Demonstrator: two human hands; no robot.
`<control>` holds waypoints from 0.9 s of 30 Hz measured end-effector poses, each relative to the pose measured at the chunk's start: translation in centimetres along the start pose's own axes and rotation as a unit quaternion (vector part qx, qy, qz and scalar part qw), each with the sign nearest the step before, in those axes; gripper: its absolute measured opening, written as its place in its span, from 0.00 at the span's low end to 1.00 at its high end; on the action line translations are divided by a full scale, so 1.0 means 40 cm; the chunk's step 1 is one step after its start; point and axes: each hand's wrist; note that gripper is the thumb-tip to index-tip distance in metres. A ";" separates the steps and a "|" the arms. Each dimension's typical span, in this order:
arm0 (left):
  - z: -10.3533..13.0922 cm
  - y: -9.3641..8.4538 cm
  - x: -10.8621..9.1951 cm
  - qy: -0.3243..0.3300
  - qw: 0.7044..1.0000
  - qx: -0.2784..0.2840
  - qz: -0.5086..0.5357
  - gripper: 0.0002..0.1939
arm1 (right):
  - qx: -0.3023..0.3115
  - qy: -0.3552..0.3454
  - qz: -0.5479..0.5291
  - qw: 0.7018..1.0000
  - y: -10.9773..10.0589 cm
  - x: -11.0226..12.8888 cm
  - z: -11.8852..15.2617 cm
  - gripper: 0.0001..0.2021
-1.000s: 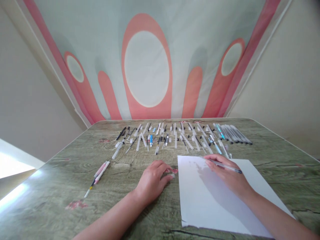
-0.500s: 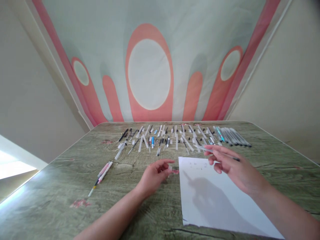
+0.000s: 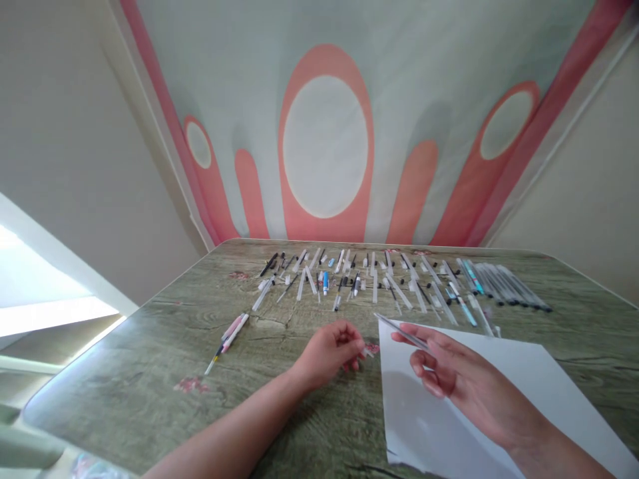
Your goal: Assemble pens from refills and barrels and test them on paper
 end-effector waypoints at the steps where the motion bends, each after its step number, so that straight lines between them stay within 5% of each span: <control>1: 0.003 0.003 0.003 0.011 0.998 0.000 -0.060 0.09 | -0.006 0.002 0.015 1.000 -0.005 -0.002 -0.002 0.16; 5: 0.018 0.011 0.001 0.074 0.963 0.008 -0.258 0.04 | -0.014 0.022 0.090 0.996 -0.015 -0.022 -0.016 0.14; 9: 0.022 0.012 -0.004 0.128 0.928 0.010 -0.350 0.03 | -0.010 0.017 0.120 0.993 -0.018 -0.041 -0.024 0.12; 21: 0.017 0.005 0.012 0.180 0.914 0.023 -0.364 0.06 | -0.025 -0.021 0.116 0.993 -0.021 -0.049 -0.032 0.09; 27: 0.000 -0.046 -0.018 0.165 0.908 -0.090 -0.375 0.06 | -0.029 -0.028 0.100 0.994 -0.019 -0.045 -0.032 0.08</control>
Point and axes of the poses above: each hand's wrist, its own z-axis away from the middle knuckle, its own y-axis out of the palm, x = y × z, and after that the axes turned 2 degrees about -z, right-handed
